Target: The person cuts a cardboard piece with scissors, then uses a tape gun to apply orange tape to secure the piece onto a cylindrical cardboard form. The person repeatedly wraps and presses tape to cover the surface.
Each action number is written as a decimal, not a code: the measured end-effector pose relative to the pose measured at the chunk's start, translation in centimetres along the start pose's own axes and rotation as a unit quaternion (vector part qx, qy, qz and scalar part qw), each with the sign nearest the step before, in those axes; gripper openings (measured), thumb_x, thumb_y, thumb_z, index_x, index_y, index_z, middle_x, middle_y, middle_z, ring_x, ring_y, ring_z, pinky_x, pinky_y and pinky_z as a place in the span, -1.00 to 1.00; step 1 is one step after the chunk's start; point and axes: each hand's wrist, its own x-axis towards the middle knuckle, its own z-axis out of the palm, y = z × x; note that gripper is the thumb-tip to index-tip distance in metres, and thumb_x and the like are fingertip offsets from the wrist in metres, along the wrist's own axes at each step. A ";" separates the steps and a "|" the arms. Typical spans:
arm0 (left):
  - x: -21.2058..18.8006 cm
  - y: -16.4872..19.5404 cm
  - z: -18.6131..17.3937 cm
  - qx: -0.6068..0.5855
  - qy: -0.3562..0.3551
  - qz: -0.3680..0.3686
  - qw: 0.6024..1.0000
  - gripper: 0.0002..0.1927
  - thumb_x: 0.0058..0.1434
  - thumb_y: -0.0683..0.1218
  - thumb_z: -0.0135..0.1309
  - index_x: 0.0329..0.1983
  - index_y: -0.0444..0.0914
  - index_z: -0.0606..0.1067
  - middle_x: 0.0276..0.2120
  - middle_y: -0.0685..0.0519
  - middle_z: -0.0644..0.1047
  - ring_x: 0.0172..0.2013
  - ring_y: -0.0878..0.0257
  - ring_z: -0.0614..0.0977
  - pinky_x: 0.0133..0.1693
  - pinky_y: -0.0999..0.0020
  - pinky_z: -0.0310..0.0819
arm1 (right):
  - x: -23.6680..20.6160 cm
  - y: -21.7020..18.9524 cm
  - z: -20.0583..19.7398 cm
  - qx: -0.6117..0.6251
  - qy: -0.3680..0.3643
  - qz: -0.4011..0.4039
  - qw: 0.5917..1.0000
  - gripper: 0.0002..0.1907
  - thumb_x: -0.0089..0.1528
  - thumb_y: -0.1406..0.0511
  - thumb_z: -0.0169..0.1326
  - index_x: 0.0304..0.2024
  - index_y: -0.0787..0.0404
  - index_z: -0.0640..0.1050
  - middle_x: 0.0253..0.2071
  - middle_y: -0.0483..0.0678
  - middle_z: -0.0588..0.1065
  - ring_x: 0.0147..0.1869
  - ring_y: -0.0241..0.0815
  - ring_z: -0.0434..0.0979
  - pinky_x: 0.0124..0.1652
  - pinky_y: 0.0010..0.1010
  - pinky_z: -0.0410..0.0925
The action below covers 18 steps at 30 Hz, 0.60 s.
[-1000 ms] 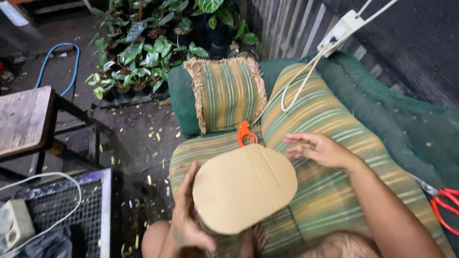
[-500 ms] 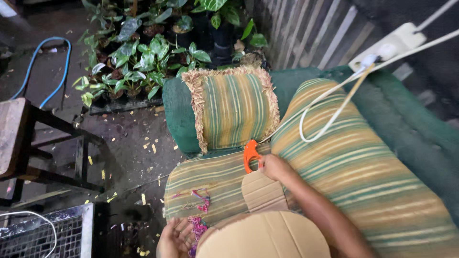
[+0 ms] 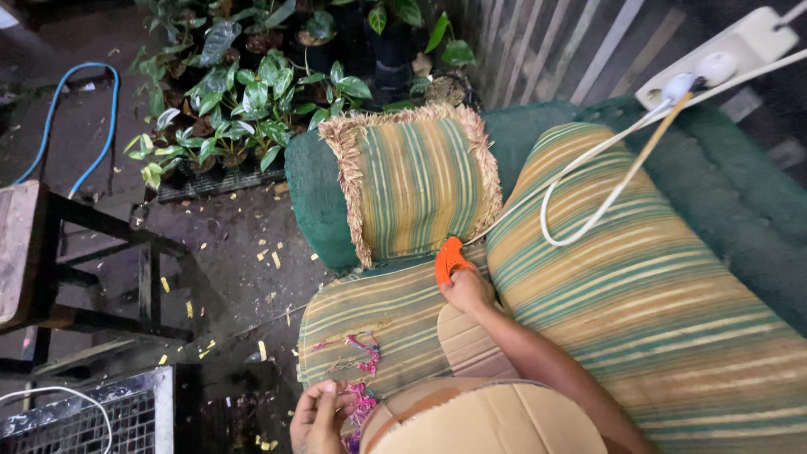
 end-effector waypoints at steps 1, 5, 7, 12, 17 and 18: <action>0.1 0.3 0.1 -0.016 -0.002 0.003 1.000 -0.82 0.28 -0.14 0.10 -0.14 -0.35 0.52 -0.25 -0.12 0.64 -0.38 0.14 0.66 -0.33 0.28 0.53 | 0.3 0.3 -0.4 0.074 -0.017 0.004 0.997 -0.66 0.23 0.06 0.19 -0.26 0.21 0.67 -0.34 -0.01 0.58 -0.29 -0.15 0.51 -0.24 -0.26 0.39; 0.0 1.8 0.9 -0.055 0.018 0.052 0.997 -0.83 0.32 -0.15 0.08 -0.13 -0.37 0.52 -0.25 -0.14 0.62 -0.38 0.13 0.65 -0.32 0.26 0.53 | 0.5 1.8 -3.9 0.297 -0.102 0.019 0.949 -0.78 0.27 0.19 0.21 -0.21 0.22 0.66 -0.36 -0.09 0.56 -0.33 -0.28 0.45 -0.28 -0.34 0.35; 0.0 3.3 1.1 -0.031 -0.001 0.145 0.989 -0.82 0.34 -0.17 0.07 -0.09 -0.39 0.53 -0.23 -0.14 0.62 -0.35 0.14 0.66 -0.29 0.29 0.54 | -0.3 2.1 -6.6 0.287 -0.111 0.011 0.951 -0.79 0.30 0.22 0.16 -0.14 0.23 0.63 -0.33 -0.10 0.53 -0.31 -0.30 0.40 -0.27 -0.38 0.32; -2.6 13.1 1.0 0.022 -0.196 0.458 0.867 -0.78 0.35 -0.17 0.07 -0.03 -0.43 0.53 -0.18 -0.17 0.62 -0.27 0.11 0.65 -0.21 0.30 0.52 | -2.7 1.6 -14.0 0.388 -0.030 -0.131 0.912 -0.74 0.30 0.32 0.08 0.04 0.21 0.53 -0.18 -0.12 0.57 -0.15 -0.35 0.50 -0.10 -0.46 0.37; -11.5 21.0 6.7 0.129 -0.516 0.703 0.473 -0.70 0.31 -0.13 0.11 0.00 -0.43 0.51 -0.15 -0.19 0.60 -0.22 0.07 0.64 -0.17 0.28 0.52 | -6.3 2.2 -20.8 0.324 0.116 -0.252 0.904 -0.80 0.32 0.39 0.07 -0.01 0.30 0.51 -0.18 -0.10 0.56 -0.09 -0.31 0.52 -0.03 -0.43 0.39; -14.0 21.5 7.9 0.129 -0.543 0.707 0.435 -0.69 0.30 -0.12 0.12 0.01 -0.43 0.51 -0.14 -0.19 0.60 -0.21 0.06 0.64 -0.17 0.28 0.52 | -7.4 2.8 -21.7 0.294 0.147 -0.254 0.910 -0.81 0.32 0.40 0.08 -0.01 0.31 0.52 -0.20 -0.08 0.55 -0.10 -0.29 0.50 -0.03 -0.41 0.38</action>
